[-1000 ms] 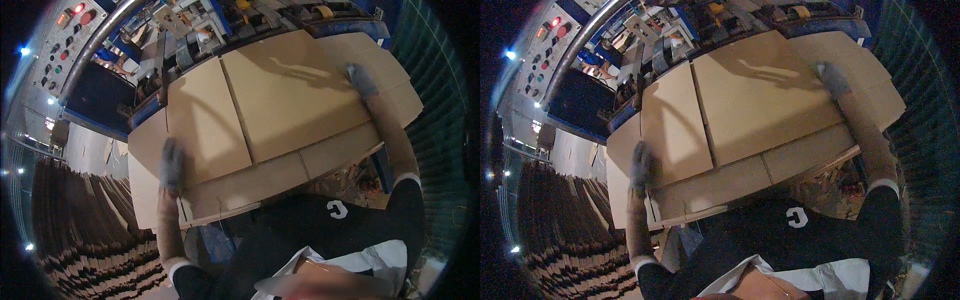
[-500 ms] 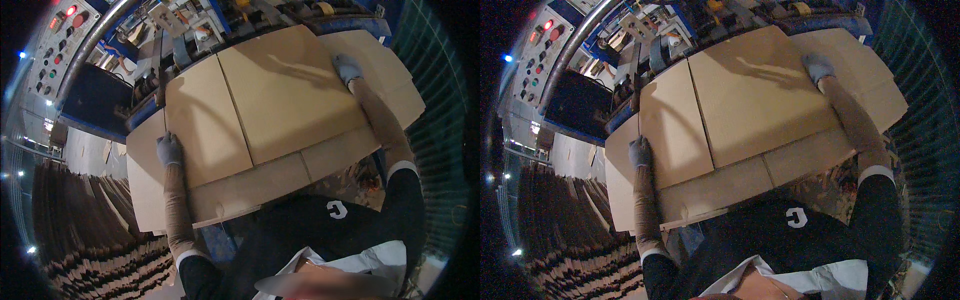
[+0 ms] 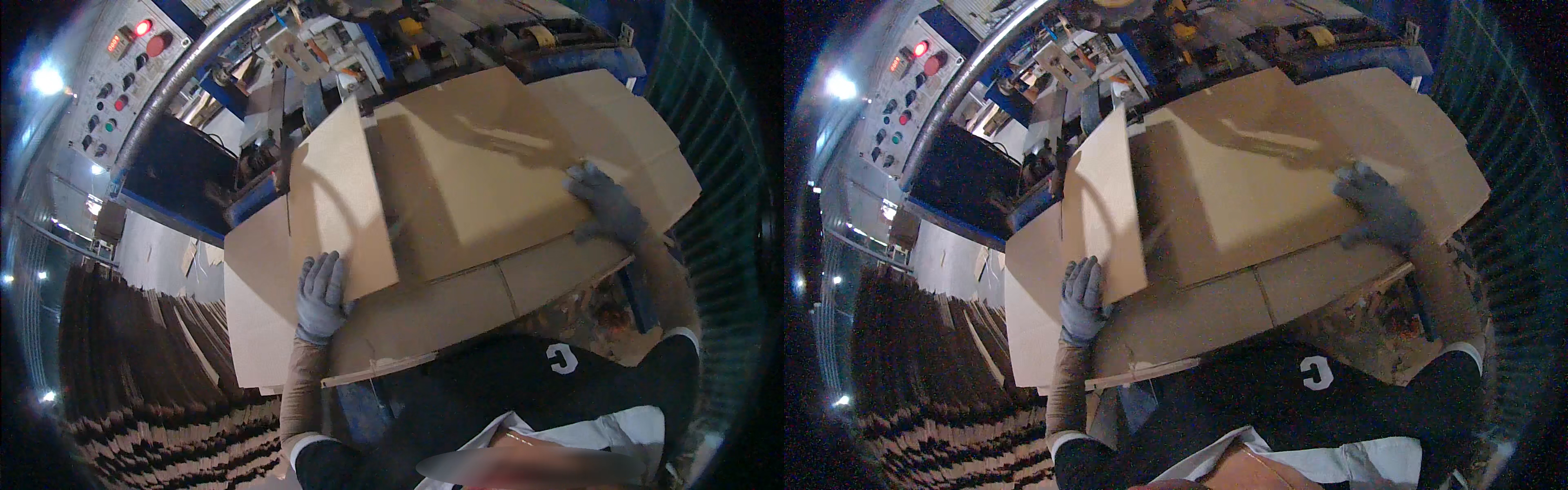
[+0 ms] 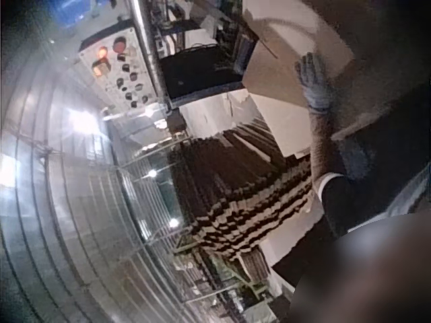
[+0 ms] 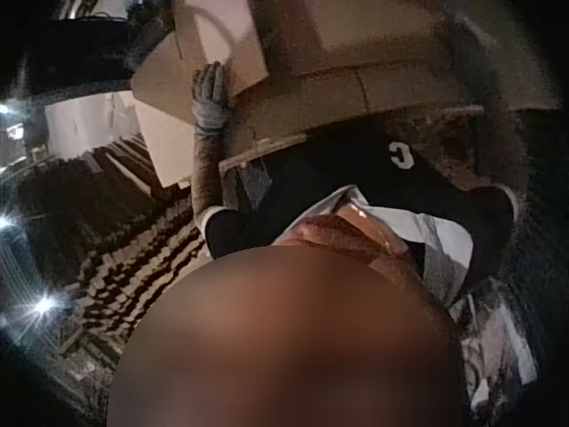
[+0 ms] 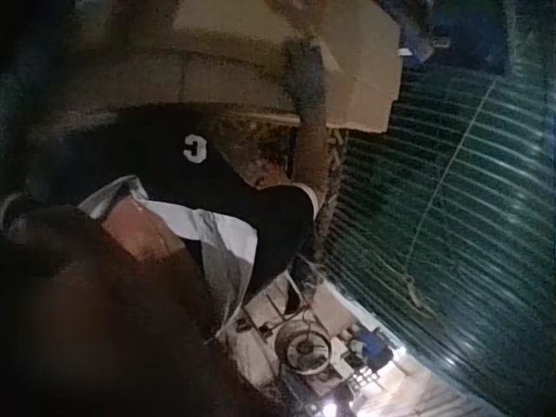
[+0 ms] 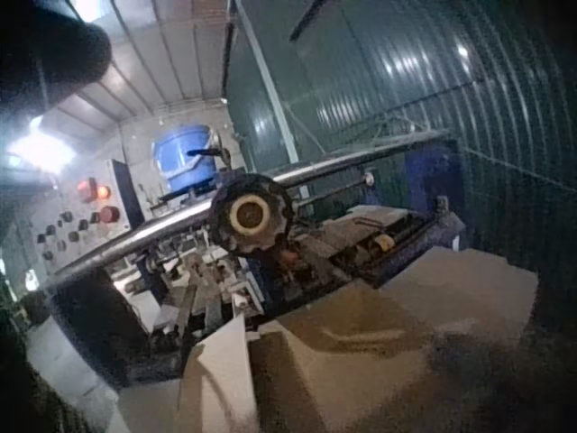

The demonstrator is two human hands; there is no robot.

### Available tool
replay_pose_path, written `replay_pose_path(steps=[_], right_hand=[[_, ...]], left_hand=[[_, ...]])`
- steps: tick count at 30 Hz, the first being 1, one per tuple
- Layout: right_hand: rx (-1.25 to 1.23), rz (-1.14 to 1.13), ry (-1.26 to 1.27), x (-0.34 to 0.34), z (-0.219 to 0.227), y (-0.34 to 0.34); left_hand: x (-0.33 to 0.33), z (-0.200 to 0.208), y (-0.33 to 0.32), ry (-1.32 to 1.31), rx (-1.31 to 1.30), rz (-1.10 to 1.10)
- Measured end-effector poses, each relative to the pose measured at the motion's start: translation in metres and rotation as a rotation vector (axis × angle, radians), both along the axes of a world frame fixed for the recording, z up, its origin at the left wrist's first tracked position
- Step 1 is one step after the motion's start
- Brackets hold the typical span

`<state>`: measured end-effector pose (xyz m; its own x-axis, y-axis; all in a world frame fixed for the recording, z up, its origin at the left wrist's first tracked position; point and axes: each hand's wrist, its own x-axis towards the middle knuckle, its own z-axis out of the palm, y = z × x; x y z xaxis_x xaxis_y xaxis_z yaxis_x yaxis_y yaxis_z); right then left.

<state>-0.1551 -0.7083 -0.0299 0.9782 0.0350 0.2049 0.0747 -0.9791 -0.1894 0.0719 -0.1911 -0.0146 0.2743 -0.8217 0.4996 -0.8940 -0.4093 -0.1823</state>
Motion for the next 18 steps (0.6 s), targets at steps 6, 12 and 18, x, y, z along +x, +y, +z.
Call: replay_pose_path(steps=[6, 12, 18], right_hand=[[-0.005, -0.06, 0.143, 0.086, 0.016, -0.018], [-0.107, -0.415, -0.025, 0.163, -0.002, -0.025], [0.031, -0.426, 0.033, 0.118, 0.0, -0.007]], left_hand=[[0.069, -0.007, -0.033, -0.068, -0.078, 0.056], [0.141, -0.012, -0.092, -0.066, 0.092, 0.568], [0.086, 0.008, -0.055, 0.111, -0.39, 0.404]])
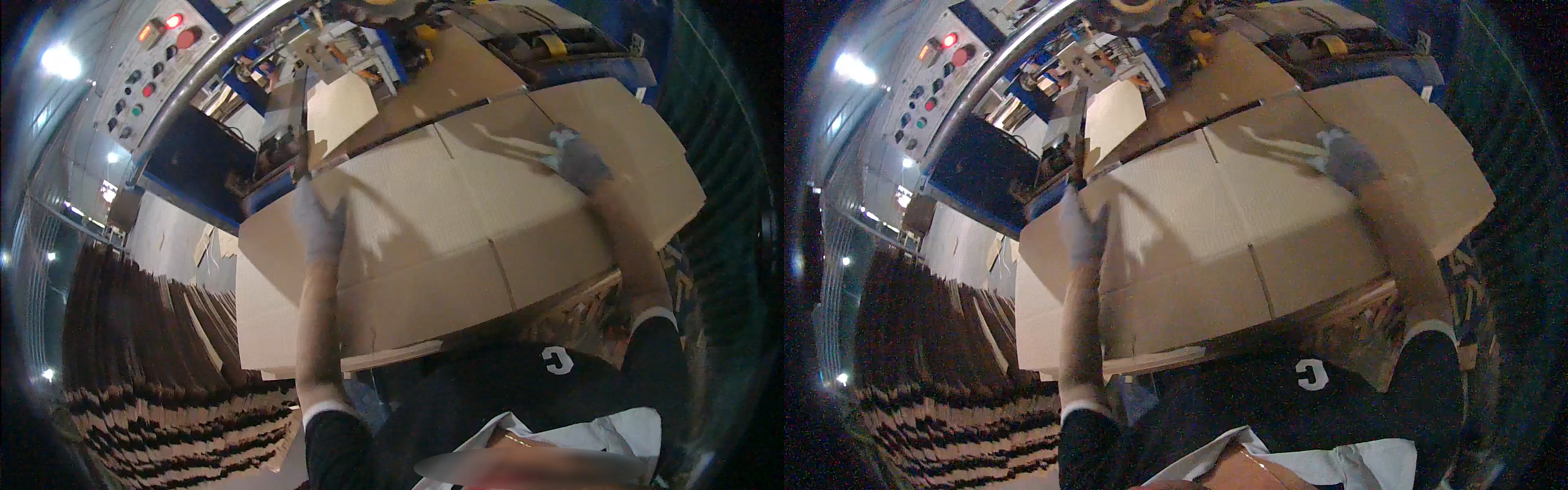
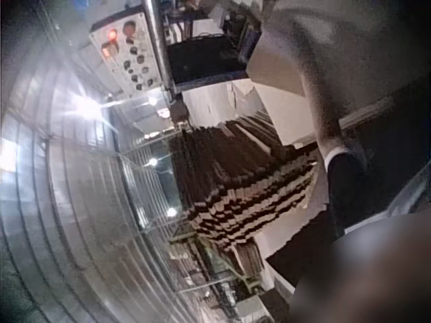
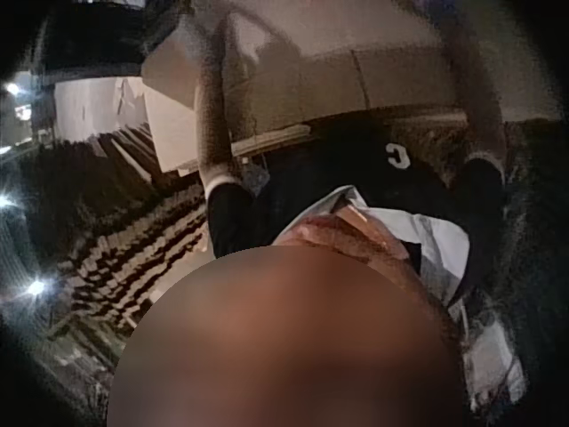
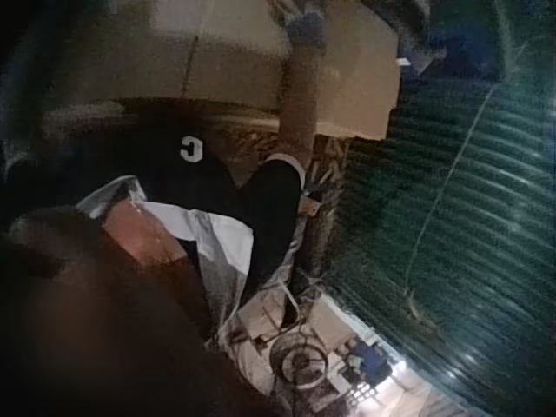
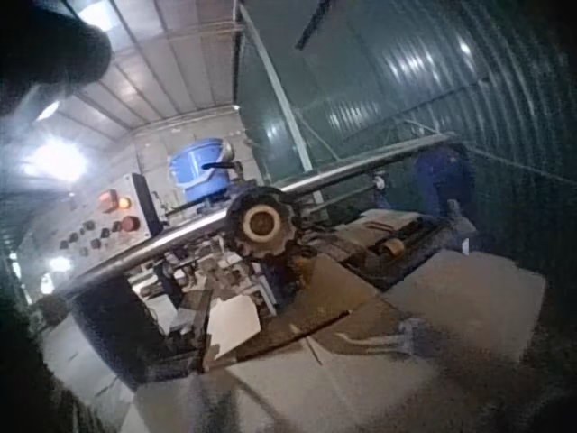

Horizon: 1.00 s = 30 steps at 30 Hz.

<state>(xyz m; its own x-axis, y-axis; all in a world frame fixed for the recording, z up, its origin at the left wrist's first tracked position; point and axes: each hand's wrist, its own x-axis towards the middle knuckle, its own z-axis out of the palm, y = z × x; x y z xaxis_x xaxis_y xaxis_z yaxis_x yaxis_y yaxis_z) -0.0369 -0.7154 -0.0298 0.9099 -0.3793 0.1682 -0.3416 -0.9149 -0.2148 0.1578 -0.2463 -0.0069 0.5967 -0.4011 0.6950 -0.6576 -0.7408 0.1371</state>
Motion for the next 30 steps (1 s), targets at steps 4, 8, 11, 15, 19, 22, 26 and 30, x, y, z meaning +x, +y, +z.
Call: replay_pose_path(steps=[4, 8, 11, 15, 19, 22, 26, 30], right_hand=[[-0.413, -0.39, -0.43, -0.138, -0.007, -0.022], [-0.389, -0.625, 0.285, -0.222, -0.038, -0.043], [-0.217, -0.771, 0.019, -0.222, -0.056, -0.043], [-0.35, -0.748, -0.222, -0.204, -0.061, -0.043], [-0.484, -0.755, -0.096, -0.192, -0.069, -0.07], [-0.68, -0.693, -0.031, -0.182, -0.08, -0.103], [0.309, -0.781, -0.904, -0.18, -0.079, -0.14], [1.147, -0.719, -1.611, -0.21, -0.051, -0.149]], left_hand=[[-0.103, -0.002, 0.113, -0.017, -0.171, 0.592], [-0.131, -0.023, 0.192, 0.184, -0.425, 1.137], [-0.126, -0.039, 0.205, 0.371, -0.596, 1.28], [-0.13, -0.043, 0.209, 0.443, -0.723, 1.005], [-0.131, -0.047, 0.237, 0.434, -0.6, 1.365], [-0.125, -0.059, 0.249, 0.569, -0.661, 1.27], [-0.128, -0.052, 0.243, 0.372, -0.905, 0.988], [-0.155, 0.007, 0.232, 0.187, -1.227, 0.489]])
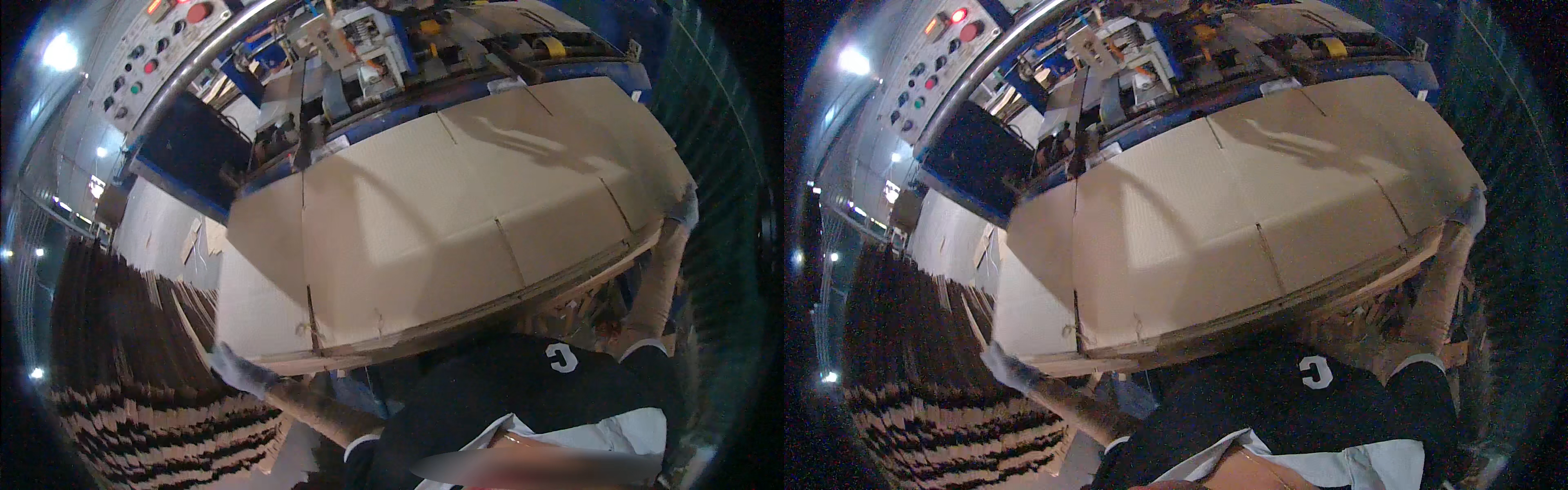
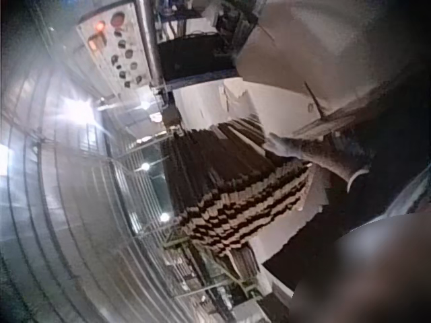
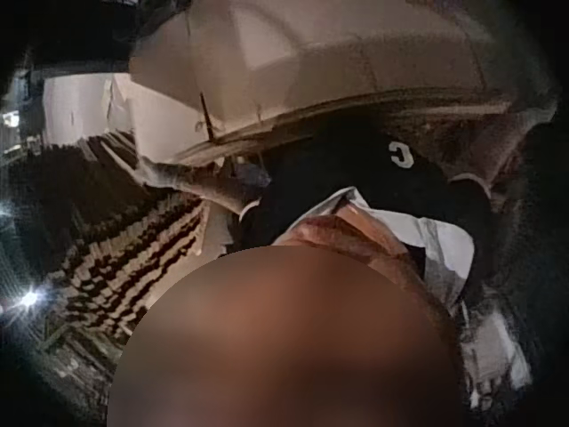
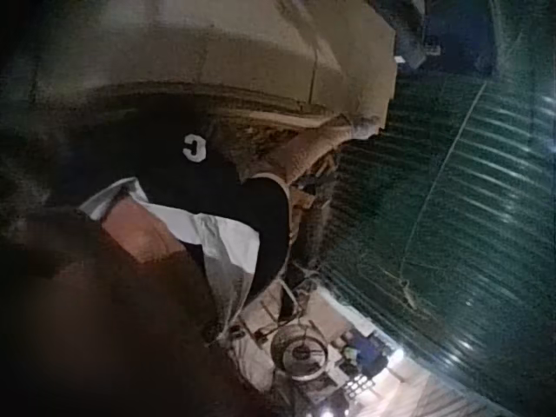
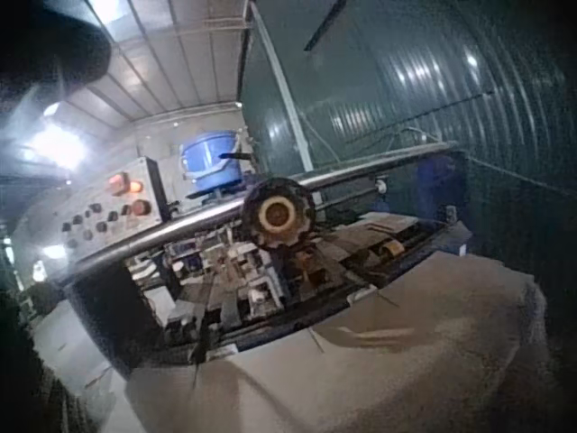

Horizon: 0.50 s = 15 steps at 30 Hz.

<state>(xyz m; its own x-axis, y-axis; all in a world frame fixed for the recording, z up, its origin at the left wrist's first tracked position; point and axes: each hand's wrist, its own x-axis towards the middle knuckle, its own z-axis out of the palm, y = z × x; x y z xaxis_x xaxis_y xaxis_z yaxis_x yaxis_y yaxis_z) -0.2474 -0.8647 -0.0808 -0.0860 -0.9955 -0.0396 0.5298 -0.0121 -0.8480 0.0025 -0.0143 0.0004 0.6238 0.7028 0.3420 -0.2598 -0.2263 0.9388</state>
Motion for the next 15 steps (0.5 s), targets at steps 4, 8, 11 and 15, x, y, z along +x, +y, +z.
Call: replay_pose_path(steps=[4, 8, 11, 15], right_hand=[[0.08, 0.371, -0.203, -0.006, 0.034, 0.011], [-0.167, 0.497, -0.013, 0.014, 0.081, 0.061], [-0.344, 0.379, 0.306, -0.003, 0.125, 0.132], [-0.789, 0.414, 0.922, -0.043, 0.135, 0.231]], left_hand=[[-0.004, 0.054, -0.015, -0.333, -0.173, -0.233], [0.002, 0.076, -0.032, -0.11, -0.184, -0.44], [-0.021, 0.075, -0.051, -0.023, -0.076, -0.461], [-0.082, 0.052, -0.091, -0.023, 0.082, -0.61]])
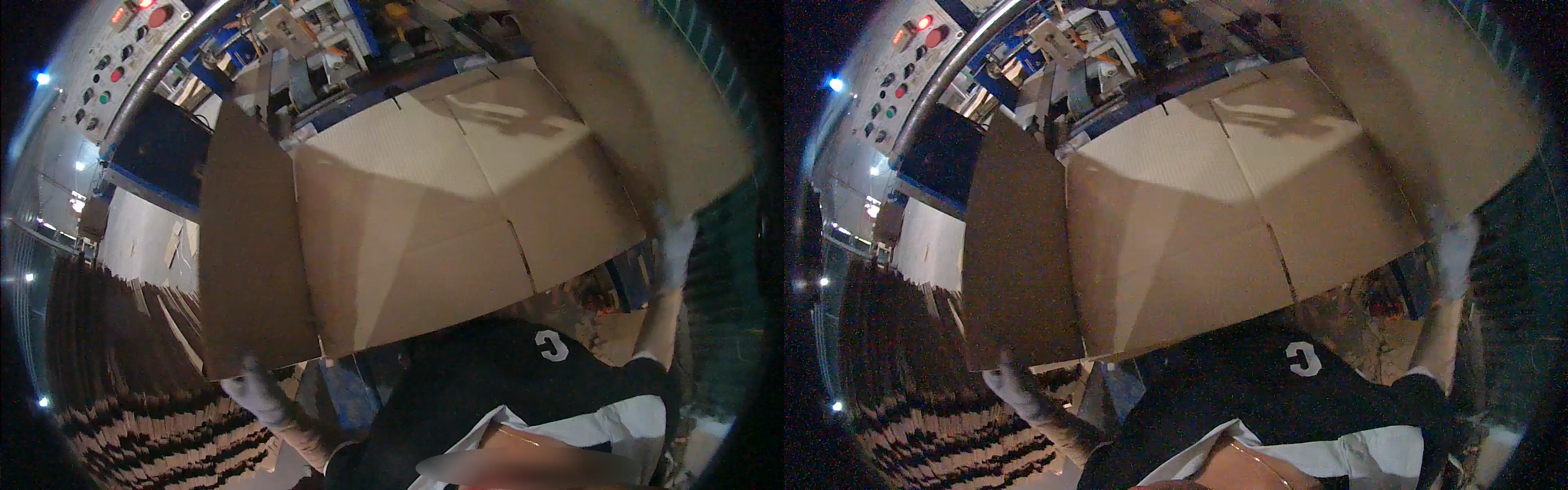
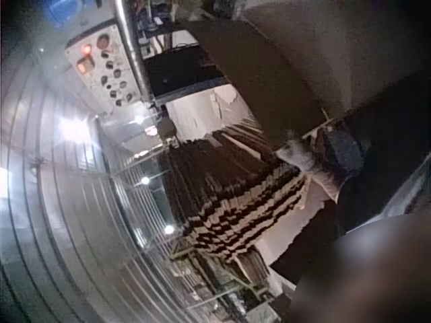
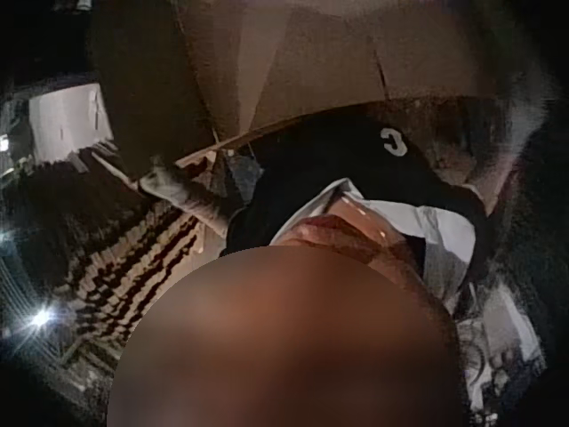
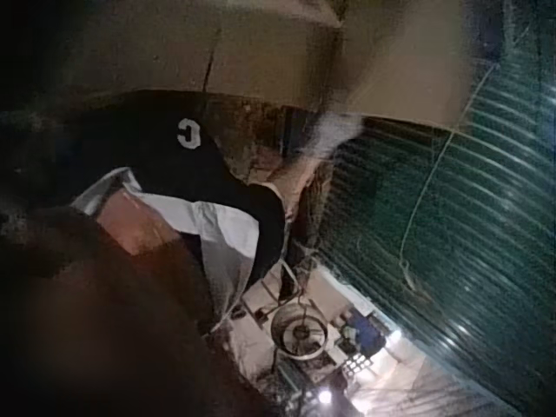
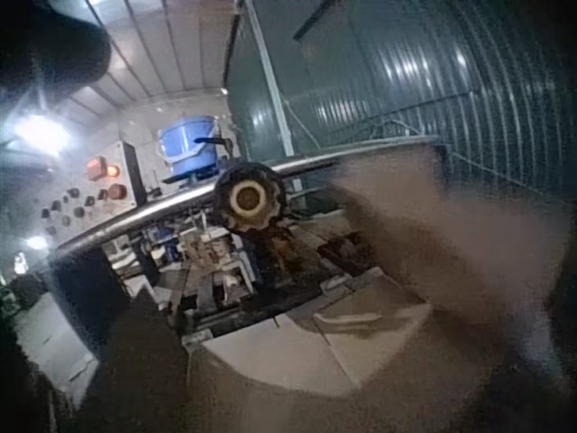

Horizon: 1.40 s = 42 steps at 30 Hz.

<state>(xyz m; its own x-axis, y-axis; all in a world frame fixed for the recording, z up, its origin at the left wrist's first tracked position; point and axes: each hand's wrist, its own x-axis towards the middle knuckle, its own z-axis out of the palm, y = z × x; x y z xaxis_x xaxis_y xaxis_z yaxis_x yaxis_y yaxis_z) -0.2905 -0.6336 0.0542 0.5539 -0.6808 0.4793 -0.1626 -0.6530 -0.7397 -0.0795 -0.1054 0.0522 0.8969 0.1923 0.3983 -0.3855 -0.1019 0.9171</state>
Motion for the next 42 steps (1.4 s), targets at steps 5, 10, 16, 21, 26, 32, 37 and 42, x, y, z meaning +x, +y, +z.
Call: replay_pose_path(steps=[5, 10, 16, 21, 26, 32, 37, 42], right_hand=[[-0.722, 0.644, 0.549, 0.024, -0.065, 0.046], [-0.832, 0.744, 0.644, 0.058, -0.066, 0.033], [-0.869, 0.816, 0.55, 0.127, -0.075, 0.01], [-0.909, 0.807, 0.495, 0.222, -0.085, -0.025], [-0.895, 0.533, 0.684, 0.32, -0.088, -0.029], [-0.653, 0.258, 0.296, 0.266, -0.104, -0.05], [-0.082, -0.372, 0.094, 0.091, -0.123, -0.097], [-0.297, -0.798, 0.816, 0.058, -0.154, -0.13]], left_hand=[[-0.002, -0.047, -0.067, -0.317, 1.1, -0.389], [0.024, -0.075, -0.102, -0.418, 1.454, -0.614], [0.064, -0.079, -0.104, -0.459, 1.406, -0.5], [0.152, -0.089, -0.126, -0.496, 1.29, -0.382], [0.266, -0.093, -0.178, -0.456, 1.312, -0.144], [0.234, -0.08, -0.116, -0.576, 0.977, 0.172], [0.133, -0.113, 0.079, 0.183, 0.775, 0.944], [0.121, -0.143, 0.114, 0.73, 0.726, 1.166]])
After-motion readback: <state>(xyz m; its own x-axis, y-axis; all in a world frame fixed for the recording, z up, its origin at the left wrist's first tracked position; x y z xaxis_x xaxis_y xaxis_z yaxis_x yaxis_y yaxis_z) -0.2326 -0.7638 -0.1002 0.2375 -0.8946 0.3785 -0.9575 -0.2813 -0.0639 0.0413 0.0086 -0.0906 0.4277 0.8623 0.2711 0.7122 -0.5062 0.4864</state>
